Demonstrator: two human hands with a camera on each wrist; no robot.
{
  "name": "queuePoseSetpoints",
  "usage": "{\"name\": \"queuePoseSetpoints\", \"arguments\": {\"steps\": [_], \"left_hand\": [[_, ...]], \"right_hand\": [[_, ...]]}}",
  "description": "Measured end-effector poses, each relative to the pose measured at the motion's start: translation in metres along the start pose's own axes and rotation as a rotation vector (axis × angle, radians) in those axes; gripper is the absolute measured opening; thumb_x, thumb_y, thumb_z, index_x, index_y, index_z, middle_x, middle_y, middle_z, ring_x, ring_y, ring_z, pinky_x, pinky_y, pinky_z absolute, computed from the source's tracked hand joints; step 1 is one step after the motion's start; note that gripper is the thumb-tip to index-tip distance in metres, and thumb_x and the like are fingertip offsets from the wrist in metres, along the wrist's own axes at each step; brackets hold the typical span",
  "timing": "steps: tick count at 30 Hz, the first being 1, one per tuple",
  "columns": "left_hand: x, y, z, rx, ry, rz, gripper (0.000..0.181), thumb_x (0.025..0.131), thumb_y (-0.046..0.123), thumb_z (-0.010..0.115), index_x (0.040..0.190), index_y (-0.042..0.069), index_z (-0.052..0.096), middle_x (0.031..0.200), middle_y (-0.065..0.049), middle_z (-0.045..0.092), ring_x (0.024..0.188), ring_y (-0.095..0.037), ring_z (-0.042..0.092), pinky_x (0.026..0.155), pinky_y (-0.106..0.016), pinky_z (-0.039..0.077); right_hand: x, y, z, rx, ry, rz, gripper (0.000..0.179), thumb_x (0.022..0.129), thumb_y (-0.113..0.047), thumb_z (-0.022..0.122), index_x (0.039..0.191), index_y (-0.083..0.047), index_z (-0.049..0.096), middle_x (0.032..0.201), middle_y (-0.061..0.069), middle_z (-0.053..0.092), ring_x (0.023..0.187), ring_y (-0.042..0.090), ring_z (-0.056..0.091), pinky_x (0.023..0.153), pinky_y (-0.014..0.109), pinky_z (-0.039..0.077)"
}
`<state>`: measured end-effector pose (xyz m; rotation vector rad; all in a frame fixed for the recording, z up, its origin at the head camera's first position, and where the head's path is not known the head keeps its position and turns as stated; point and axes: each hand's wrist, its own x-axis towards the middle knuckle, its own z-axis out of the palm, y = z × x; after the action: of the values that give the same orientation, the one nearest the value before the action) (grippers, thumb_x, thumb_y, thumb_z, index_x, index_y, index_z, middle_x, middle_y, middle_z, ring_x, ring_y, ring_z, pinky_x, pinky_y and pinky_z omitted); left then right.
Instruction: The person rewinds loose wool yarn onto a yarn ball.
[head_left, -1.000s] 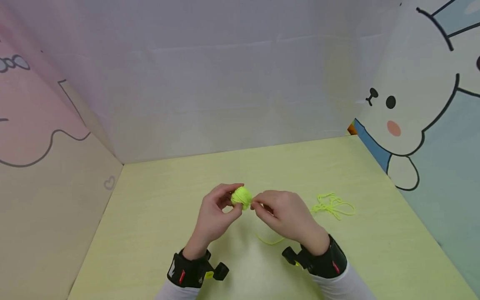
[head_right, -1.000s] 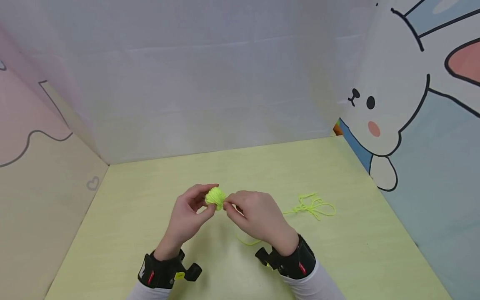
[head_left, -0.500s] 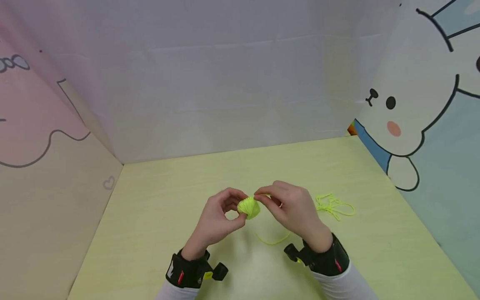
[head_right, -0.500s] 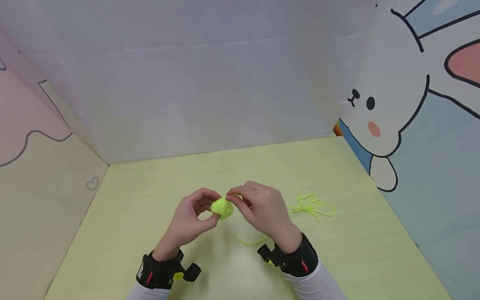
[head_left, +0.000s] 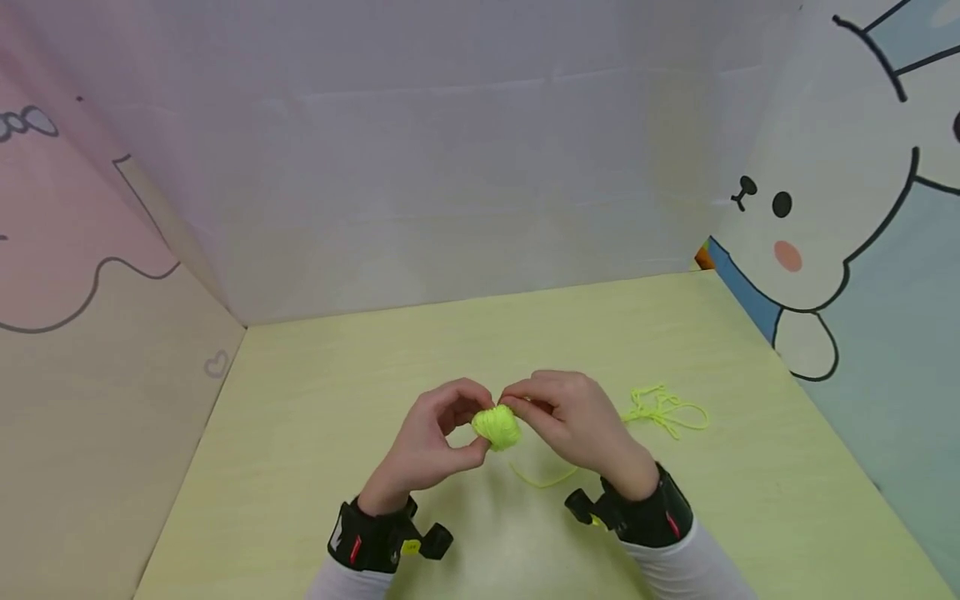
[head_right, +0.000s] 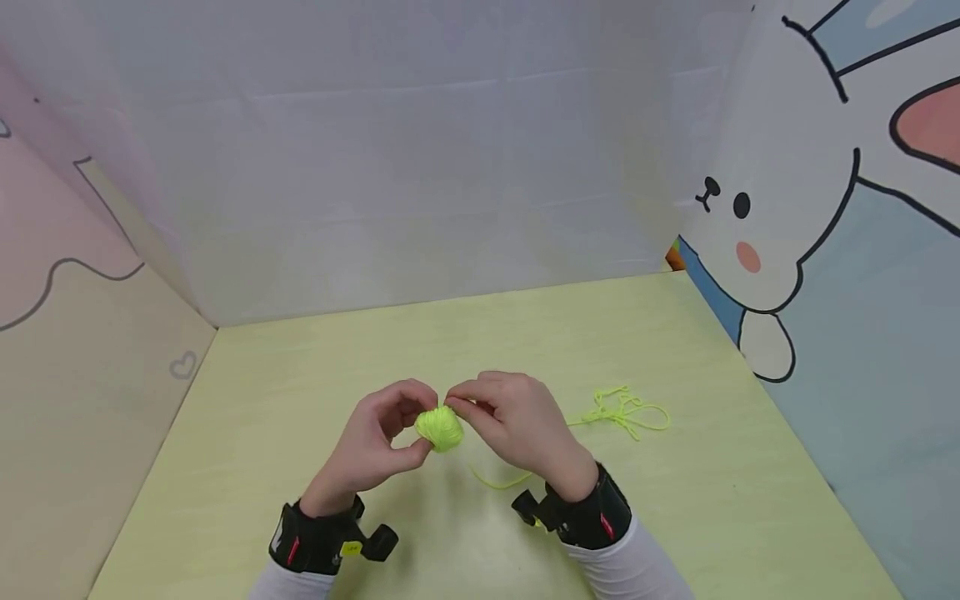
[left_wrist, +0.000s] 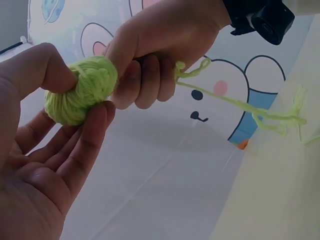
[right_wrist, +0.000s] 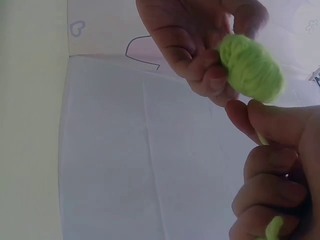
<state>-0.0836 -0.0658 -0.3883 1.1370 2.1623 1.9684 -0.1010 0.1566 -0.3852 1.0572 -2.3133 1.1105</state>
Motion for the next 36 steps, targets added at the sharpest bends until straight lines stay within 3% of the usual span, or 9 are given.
{"name": "queuePoseSetpoints", "arguments": {"steps": [5, 8, 10, 13, 17, 21, 25, 31, 36], "left_hand": [[-0.005, -0.017, 0.000, -0.095, 0.140, -0.020, 0.040, 0.077, -0.018, 0.064, 0.114, -0.003, 0.057, 0.105, -0.017, 0.060, 0.092, -0.028, 0.063, 0.081, -0.029, 0.058], [-0.006, -0.017, 0.000, -0.151, 0.268, -0.098, 0.036, 0.080, -0.015, 0.063, 0.115, -0.007, 0.054, 0.106, -0.018, 0.060, 0.093, -0.028, 0.063, 0.080, -0.027, 0.058], [-0.006, -0.016, 0.001, -0.175, 0.367, -0.163, 0.035, 0.082, -0.013, 0.062, 0.115, -0.008, 0.053, 0.107, -0.017, 0.059, 0.093, -0.026, 0.063, 0.080, -0.025, 0.058], [-0.004, -0.017, 0.000, -0.198, 0.500, -0.234, 0.034, 0.084, -0.011, 0.063, 0.116, -0.007, 0.053, 0.108, -0.018, 0.058, 0.093, -0.026, 0.062, 0.080, -0.025, 0.058], [-0.002, -0.020, -0.002, -0.195, 0.604, -0.252, 0.033, 0.086, -0.008, 0.066, 0.116, -0.004, 0.054, 0.109, -0.018, 0.058, 0.096, -0.029, 0.062, 0.081, -0.026, 0.058], [-0.001, -0.023, -0.003, -0.139, 0.638, -0.236, 0.035, 0.085, -0.005, 0.070, 0.116, -0.004, 0.055, 0.109, -0.018, 0.059, 0.094, -0.029, 0.061, 0.081, -0.024, 0.057], [-0.001, -0.025, -0.003, -0.063, 0.629, -0.216, 0.035, 0.085, -0.003, 0.073, 0.115, -0.001, 0.056, 0.108, -0.016, 0.059, 0.094, -0.029, 0.061, 0.079, -0.022, 0.057], [-0.001, -0.026, -0.002, 0.057, 0.572, -0.172, 0.034, 0.083, -0.006, 0.072, 0.113, 0.002, 0.058, 0.107, -0.013, 0.061, 0.093, -0.026, 0.061, 0.078, -0.024, 0.057], [-0.001, -0.025, 0.000, 0.104, 0.489, -0.176, 0.035, 0.081, -0.008, 0.071, 0.111, 0.004, 0.060, 0.105, -0.010, 0.062, 0.090, -0.024, 0.061, 0.078, -0.025, 0.056]], "right_hand": [[-0.001, -0.004, 0.006, -0.034, -0.089, 0.115, 0.009, 0.096, -0.018, 0.066, 0.098, -0.022, 0.074, 0.080, -0.013, 0.064, 0.064, 0.003, 0.050, 0.056, 0.026, 0.048], [0.000, -0.008, 0.011, -0.082, -0.162, 0.146, 0.011, 0.098, -0.021, 0.062, 0.090, -0.025, 0.068, 0.074, -0.014, 0.058, 0.062, 0.005, 0.048, 0.056, 0.026, 0.046], [0.001, -0.010, 0.014, -0.103, -0.220, 0.145, 0.012, 0.100, -0.024, 0.060, 0.089, -0.025, 0.066, 0.070, -0.016, 0.053, 0.059, 0.006, 0.045, 0.054, 0.025, 0.042], [0.000, -0.012, 0.018, -0.114, -0.300, 0.121, 0.012, 0.101, -0.027, 0.058, 0.095, -0.024, 0.068, 0.076, -0.018, 0.058, 0.062, 0.004, 0.049, 0.058, 0.025, 0.046], [-0.002, -0.015, 0.020, -0.105, -0.374, 0.066, 0.014, 0.103, -0.026, 0.055, 0.095, -0.025, 0.067, 0.078, -0.019, 0.058, 0.062, 0.001, 0.049, 0.059, 0.022, 0.047], [-0.003, -0.018, 0.018, -0.087, -0.371, 0.012, 0.014, 0.101, -0.024, 0.056, 0.089, -0.026, 0.064, 0.075, -0.020, 0.055, 0.060, -0.002, 0.047, 0.056, 0.019, 0.044], [-0.004, -0.019, 0.014, -0.090, -0.279, -0.056, 0.011, 0.097, -0.022, 0.060, 0.087, -0.025, 0.066, 0.074, -0.020, 0.055, 0.059, -0.002, 0.045, 0.052, 0.017, 0.041], [-0.004, -0.015, 0.007, -0.104, -0.073, -0.154, 0.009, 0.092, -0.016, 0.063, 0.088, -0.021, 0.070, 0.078, -0.016, 0.063, 0.061, 0.000, 0.047, 0.050, 0.017, 0.043], [-0.003, -0.012, 0.002, -0.100, 0.032, -0.171, 0.011, 0.095, -0.018, 0.061, 0.091, -0.019, 0.071, 0.078, -0.012, 0.065, 0.058, 0.002, 0.046, 0.047, 0.019, 0.042]]}}
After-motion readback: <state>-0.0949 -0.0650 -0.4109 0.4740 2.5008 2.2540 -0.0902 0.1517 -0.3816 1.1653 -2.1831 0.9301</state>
